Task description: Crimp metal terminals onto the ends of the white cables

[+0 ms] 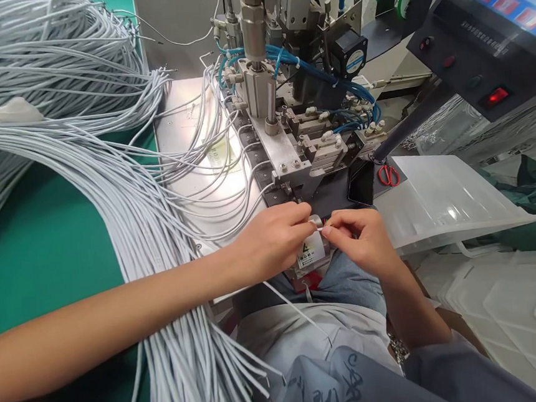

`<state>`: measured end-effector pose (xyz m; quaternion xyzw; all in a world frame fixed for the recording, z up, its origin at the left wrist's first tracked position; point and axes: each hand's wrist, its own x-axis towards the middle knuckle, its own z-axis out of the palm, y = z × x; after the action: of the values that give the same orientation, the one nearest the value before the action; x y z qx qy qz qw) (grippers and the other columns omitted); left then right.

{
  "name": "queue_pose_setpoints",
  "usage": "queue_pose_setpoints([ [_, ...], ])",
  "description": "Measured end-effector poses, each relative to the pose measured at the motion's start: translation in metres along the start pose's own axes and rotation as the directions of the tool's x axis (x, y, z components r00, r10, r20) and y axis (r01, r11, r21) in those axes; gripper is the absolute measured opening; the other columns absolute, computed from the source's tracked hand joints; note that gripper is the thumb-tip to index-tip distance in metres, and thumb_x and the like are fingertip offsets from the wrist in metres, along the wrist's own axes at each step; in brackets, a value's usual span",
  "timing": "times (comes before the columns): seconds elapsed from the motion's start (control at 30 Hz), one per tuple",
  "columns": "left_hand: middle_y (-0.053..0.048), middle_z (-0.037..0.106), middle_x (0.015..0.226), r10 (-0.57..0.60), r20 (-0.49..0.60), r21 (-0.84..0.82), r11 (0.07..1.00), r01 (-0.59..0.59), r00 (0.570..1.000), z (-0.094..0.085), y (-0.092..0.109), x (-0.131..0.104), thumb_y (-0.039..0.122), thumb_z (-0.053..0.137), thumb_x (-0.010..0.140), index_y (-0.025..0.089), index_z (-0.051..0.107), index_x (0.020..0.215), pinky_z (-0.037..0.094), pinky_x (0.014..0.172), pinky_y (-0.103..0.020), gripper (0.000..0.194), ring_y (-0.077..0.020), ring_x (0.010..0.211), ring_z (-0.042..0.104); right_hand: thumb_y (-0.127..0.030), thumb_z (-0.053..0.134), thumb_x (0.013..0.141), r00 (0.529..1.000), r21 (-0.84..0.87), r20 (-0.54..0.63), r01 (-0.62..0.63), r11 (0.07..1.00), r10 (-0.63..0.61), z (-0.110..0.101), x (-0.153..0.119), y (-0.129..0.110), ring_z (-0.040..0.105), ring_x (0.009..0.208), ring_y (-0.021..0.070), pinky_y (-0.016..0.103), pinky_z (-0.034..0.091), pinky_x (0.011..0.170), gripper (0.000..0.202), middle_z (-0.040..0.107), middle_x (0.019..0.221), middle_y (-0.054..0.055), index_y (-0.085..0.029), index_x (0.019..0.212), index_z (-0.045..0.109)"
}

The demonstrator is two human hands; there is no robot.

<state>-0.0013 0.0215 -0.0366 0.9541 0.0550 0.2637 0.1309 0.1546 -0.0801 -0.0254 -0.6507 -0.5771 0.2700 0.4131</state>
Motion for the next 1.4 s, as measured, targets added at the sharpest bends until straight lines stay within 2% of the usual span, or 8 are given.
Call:
queue_pose_setpoints([
  [0.1,0.0,0.048,0.065,-0.154,0.034,-0.201,0.967,0.158,0.987,0.001,0.002,0.001,0.011,0.047,0.084,0.014,0.063,0.07,0.031,0.051,-0.02,0.021,-0.0084,0.057,0.043,-0.02,0.056,0.078,1.0,0.088,0.017,0.013,0.996,-0.015,0.0,0.004,0.004,0.028,0.047,0.0063,0.023,0.022,0.044,0.029,0.031,0.05,-0.005,-0.017,0.05,0.047],
  [0.23,0.002,0.051,0.062,-0.301,0.119,-0.408,0.854,0.323,0.946,-0.002,0.005,0.004,0.019,0.056,0.084,0.015,0.066,0.07,0.035,0.053,-0.018,0.017,-0.0065,0.057,0.048,-0.017,0.055,0.08,0.956,-0.036,-0.221,0.191,0.981,-0.194,0.014,-0.001,0.008,0.031,0.048,0.0075,0.024,0.025,0.045,0.02,0.034,0.053,-0.004,-0.017,0.06,0.058],
  [0.43,0.0,0.056,0.062,-0.327,0.112,-0.472,0.813,0.34,0.938,-0.003,0.005,0.007,0.016,0.053,0.084,0.014,0.07,0.079,0.038,0.055,-0.018,0.017,-0.0073,0.058,0.051,-0.017,0.057,0.081,0.94,-0.07,-0.295,0.156,0.985,-0.17,0.019,-0.005,0.009,0.041,0.054,0.0096,0.024,0.033,0.049,0.008,0.045,0.062,-0.003,-0.019,0.083,0.065],
  [0.57,0.0,0.054,0.062,-0.321,0.067,-0.457,0.832,0.315,0.945,0.0,0.004,0.006,0.015,0.053,0.083,0.014,0.069,0.078,0.038,0.054,-0.017,0.017,-0.0069,0.057,0.05,-0.017,0.059,0.081,0.929,-0.152,-0.29,0.194,0.969,-0.231,0.014,-0.003,0.01,0.048,0.062,0.0117,0.026,0.039,0.053,0.02,0.052,0.074,0.0,-0.023,0.099,0.065],
  [0.73,0.001,0.054,0.061,-0.373,0.066,-0.449,0.817,0.361,0.925,0.0,0.005,0.006,0.016,0.054,0.082,0.014,0.068,0.077,0.038,0.053,-0.017,0.015,-0.0066,0.056,0.049,-0.015,0.064,0.077,0.799,-0.436,-0.335,0.339,0.834,-0.5,0.014,-0.003,0.019,0.053,0.068,0.0155,0.031,0.044,0.058,0.017,0.058,0.074,0.003,-0.027,0.088,0.069],
  [0.87,0.002,0.053,0.06,-0.401,0.051,-0.455,0.806,0.379,0.915,-0.003,0.007,0.007,0.014,0.056,0.08,0.014,0.067,0.075,0.037,0.053,-0.017,0.013,-0.0064,0.055,0.049,-0.015,0.064,0.076,0.74,-0.46,-0.434,0.308,0.833,-0.514,0.022,-0.003,0.024,0.054,0.067,0.0167,0.033,0.046,0.06,0.014,0.058,0.07,0.002,-0.026,0.083,0.066],
  [1.13,0.003,0.052,0.059,-0.405,0.01,-0.478,0.801,0.36,0.914,-0.004,0.007,0.008,0.009,0.057,0.078,0.013,0.066,0.074,0.037,0.053,-0.017,0.011,-0.0055,0.055,0.047,-0.018,0.056,0.083,0.882,0.104,-0.447,0.214,0.971,-0.147,0.029,0.003,0.018,0.052,0.069,0.0132,0.028,0.043,0.057,0.006,0.054,0.077,0.001,-0.021,0.078,0.059],
  [1.4,0.001,0.053,0.062,-0.326,-0.029,-0.419,0.862,0.284,0.945,-0.002,0.006,0.005,0.012,0.052,0.083,0.013,0.064,0.075,0.037,0.054,-0.018,0.015,-0.0072,0.059,0.05,-0.016,0.056,0.081,0.94,0.192,-0.292,0.236,0.953,-0.174,0.015,0.009,0.012,0.051,0.072,0.0135,0.027,0.039,0.059,0.008,0.053,0.076,0.001,-0.02,0.074,0.058],
])
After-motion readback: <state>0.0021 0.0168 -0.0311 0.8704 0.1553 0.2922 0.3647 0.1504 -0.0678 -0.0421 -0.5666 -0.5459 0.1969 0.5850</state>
